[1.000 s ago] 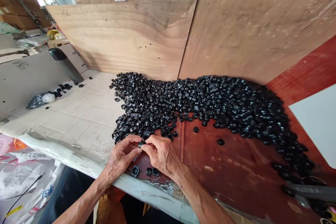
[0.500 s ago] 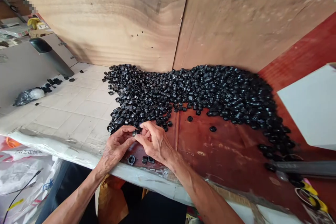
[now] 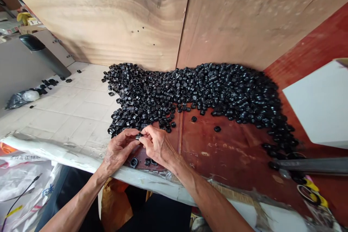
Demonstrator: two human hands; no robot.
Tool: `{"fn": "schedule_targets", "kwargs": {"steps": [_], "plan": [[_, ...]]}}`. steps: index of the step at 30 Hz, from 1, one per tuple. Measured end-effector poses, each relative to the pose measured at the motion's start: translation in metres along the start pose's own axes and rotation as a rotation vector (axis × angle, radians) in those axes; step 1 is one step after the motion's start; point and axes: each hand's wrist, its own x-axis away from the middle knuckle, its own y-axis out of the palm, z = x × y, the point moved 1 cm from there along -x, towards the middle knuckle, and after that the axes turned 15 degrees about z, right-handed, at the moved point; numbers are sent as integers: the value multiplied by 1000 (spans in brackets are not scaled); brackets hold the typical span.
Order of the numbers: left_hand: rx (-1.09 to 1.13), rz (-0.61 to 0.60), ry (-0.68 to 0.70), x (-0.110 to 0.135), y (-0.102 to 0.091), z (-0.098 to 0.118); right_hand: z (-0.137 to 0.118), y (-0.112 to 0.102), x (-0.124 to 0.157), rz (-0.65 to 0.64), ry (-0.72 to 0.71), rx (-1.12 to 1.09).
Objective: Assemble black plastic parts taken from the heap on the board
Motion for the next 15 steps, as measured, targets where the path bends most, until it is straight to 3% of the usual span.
{"fn": "schedule_targets", "kwargs": {"steps": [3,5,9,12,15], "plan": [[-83,3,172,0,-1,0,0,-2,-2,-55,288,-106],[-101,-14,204,0,-2,5,-3,-10,-4,-112,320,-59],[-184,-116,114,0,-2,20,-11,-29,-6,-345,61,244],[-287,-207,108,0,-1,24,-11,-28,2,-428,-140,394],[-359,-75,62,-1,-1,17,-7,-20,10,-397,-252,418]]}}
